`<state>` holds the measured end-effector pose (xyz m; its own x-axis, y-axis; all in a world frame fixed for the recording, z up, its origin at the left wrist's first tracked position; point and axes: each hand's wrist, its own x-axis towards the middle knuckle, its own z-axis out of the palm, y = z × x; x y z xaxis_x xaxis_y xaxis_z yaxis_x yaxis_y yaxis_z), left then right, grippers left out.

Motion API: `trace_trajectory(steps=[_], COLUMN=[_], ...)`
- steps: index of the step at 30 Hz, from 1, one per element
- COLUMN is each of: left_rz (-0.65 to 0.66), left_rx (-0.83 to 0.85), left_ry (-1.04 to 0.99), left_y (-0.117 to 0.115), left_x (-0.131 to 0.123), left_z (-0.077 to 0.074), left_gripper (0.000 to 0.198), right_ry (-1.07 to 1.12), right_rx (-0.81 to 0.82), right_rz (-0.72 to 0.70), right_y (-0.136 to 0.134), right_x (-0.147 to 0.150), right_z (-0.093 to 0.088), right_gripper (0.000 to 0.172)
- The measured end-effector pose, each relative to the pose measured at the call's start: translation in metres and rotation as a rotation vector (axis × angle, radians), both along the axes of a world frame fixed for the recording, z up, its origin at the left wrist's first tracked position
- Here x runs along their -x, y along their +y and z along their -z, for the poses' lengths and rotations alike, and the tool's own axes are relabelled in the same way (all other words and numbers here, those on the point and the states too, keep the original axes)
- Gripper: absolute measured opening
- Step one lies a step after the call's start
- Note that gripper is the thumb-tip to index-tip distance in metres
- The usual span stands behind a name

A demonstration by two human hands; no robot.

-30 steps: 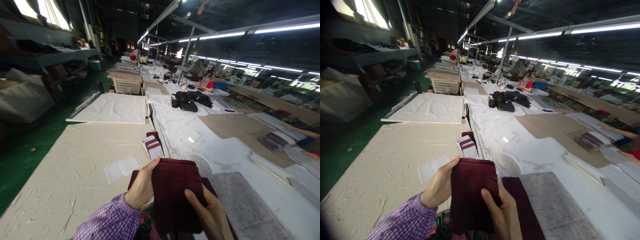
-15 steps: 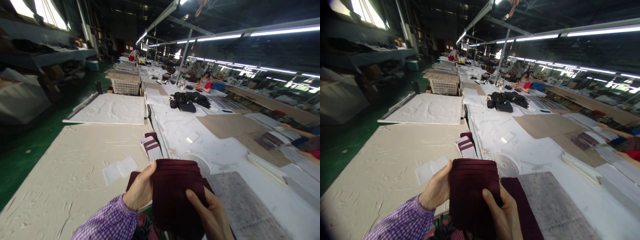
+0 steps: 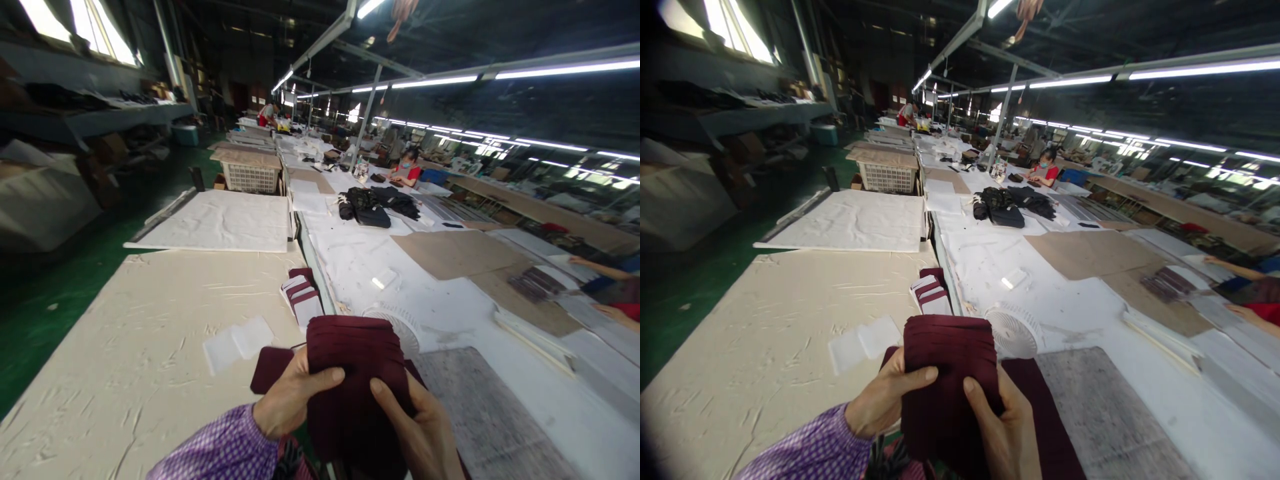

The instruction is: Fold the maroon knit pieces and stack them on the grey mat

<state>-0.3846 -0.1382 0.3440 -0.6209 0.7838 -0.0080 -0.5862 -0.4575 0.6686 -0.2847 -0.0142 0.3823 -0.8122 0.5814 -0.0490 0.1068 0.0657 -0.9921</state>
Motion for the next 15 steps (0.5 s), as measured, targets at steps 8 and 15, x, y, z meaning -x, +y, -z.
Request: trace_trajectory(steps=[8,15], left_rz=[0.008,0.182], left_rx=[0.058,0.107], left_ry=[0.054,0.387], left_y=[-0.004,-0.011], left_x=[0.005,0.005], left_z=[-0.002,-0.014], left_gripper=[0.03,0.035], right_ry=[0.111,0.152], right_rx=[-0.544,-0.932], right_rz=[0.021,-0.072], right_y=[0.018,0.014], right_x=[0.0,0.008], right_z=[0.018,-0.001], right_gripper=[0.032,0.021])
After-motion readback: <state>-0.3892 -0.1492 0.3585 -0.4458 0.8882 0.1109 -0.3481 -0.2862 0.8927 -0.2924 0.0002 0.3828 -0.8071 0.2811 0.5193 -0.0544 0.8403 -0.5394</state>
